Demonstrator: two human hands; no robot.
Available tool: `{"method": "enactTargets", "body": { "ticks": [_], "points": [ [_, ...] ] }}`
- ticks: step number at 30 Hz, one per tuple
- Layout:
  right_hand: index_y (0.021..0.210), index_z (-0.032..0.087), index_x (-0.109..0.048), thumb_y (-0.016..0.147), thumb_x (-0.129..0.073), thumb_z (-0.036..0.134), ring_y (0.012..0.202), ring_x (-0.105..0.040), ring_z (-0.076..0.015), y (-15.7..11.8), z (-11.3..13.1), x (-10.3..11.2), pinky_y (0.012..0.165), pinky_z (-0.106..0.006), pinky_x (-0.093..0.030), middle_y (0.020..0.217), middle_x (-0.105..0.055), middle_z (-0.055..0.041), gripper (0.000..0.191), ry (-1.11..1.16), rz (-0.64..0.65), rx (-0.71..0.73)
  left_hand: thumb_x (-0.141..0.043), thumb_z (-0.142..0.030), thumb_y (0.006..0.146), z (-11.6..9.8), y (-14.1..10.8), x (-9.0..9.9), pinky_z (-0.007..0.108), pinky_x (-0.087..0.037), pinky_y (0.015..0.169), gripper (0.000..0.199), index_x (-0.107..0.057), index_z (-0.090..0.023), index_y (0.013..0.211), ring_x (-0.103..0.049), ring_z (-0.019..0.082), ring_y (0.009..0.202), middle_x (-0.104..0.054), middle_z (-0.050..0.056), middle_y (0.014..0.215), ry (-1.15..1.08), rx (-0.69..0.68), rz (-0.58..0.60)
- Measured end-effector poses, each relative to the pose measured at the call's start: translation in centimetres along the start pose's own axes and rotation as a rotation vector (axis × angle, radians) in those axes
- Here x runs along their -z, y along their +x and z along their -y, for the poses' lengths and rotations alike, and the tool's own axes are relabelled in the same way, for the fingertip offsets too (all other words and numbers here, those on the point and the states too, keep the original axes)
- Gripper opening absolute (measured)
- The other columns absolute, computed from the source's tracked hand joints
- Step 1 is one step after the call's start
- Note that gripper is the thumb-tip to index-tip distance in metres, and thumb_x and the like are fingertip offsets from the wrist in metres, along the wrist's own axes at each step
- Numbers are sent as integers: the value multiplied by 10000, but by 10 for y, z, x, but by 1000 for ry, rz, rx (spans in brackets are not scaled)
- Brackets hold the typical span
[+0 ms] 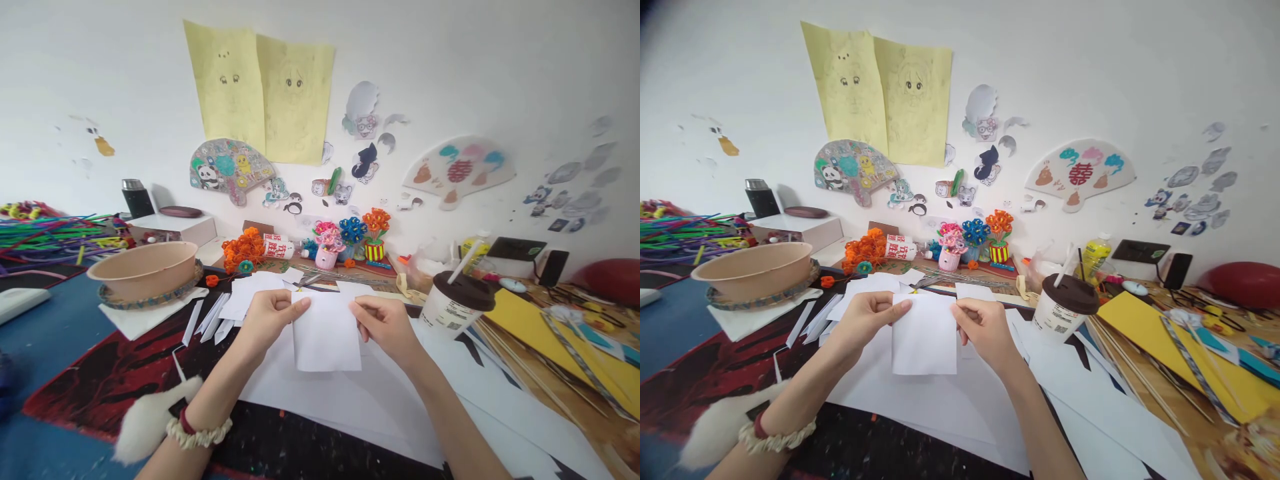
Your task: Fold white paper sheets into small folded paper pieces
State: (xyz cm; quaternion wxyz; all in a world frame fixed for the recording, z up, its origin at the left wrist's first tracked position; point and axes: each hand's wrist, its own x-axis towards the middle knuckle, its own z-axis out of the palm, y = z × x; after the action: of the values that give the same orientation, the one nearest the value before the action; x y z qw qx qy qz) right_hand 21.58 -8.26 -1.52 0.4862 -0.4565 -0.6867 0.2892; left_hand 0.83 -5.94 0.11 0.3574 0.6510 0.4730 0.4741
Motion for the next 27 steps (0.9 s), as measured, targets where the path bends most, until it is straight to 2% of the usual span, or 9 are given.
{"method": "enactTargets", "body": {
  "ticks": [2,4,9,14,18,24,27],
  "points": [
    [530,194,-464,844,-513,419,386,-432,-100,0,1,1,426,-235,-333,426,-421,41,389,2,7,0,-625,-522,673,4,2,0,211,-129,412,496,-326,-190,457,-186,53,417,-214,-73,440,23,24,39],
    [527,193,-474,837,-518,436,370,-427,-97,0,2,1,409,-232,-327,415,-422,41,397,7,9,-7,-610,-505,691,8,4,1,221,-104,432,511,-272,-193,467,-156,54,435,-173,-71,473,33,24,55],
    [516,191,-468,830,-525,445,350,-404,-86,0,4,1,378,-223,-301,411,-430,39,408,33,6,-36,-484,-499,797,11,4,-1,235,-166,455,456,-317,-192,504,-228,83,472,-219,-50,519,124,-57,25],
    [526,188,-465,840,-523,414,333,-373,-79,1,5,2,372,-221,-277,391,-432,43,391,49,18,-69,-405,-455,853,6,2,-3,238,-188,460,439,-259,-197,529,-229,89,483,-205,-52,526,158,-118,0],
    [513,192,-423,851,-518,391,365,-398,-85,1,1,3,406,-224,-292,402,-418,46,403,14,-10,-29,-365,-463,869,5,2,-3,230,-261,471,446,-348,-191,516,-333,99,484,-322,-41,490,128,-103,34],
    [508,188,-427,872,-497,355,394,-418,-90,0,-4,3,435,-222,-316,412,-439,39,406,-53,-66,29,-632,-509,667,2,-2,-3,221,-269,432,369,-530,-179,537,-401,112,451,-412,-40,432,-13,13,183],
    [515,184,-437,872,-503,335,380,-416,-84,1,-5,3,426,-213,-314,402,-442,42,392,-49,-87,31,-640,-517,655,3,-2,-3,212,-278,434,358,-595,-165,615,-414,110,456,-457,-32,453,-80,61,240]
  ]
}}
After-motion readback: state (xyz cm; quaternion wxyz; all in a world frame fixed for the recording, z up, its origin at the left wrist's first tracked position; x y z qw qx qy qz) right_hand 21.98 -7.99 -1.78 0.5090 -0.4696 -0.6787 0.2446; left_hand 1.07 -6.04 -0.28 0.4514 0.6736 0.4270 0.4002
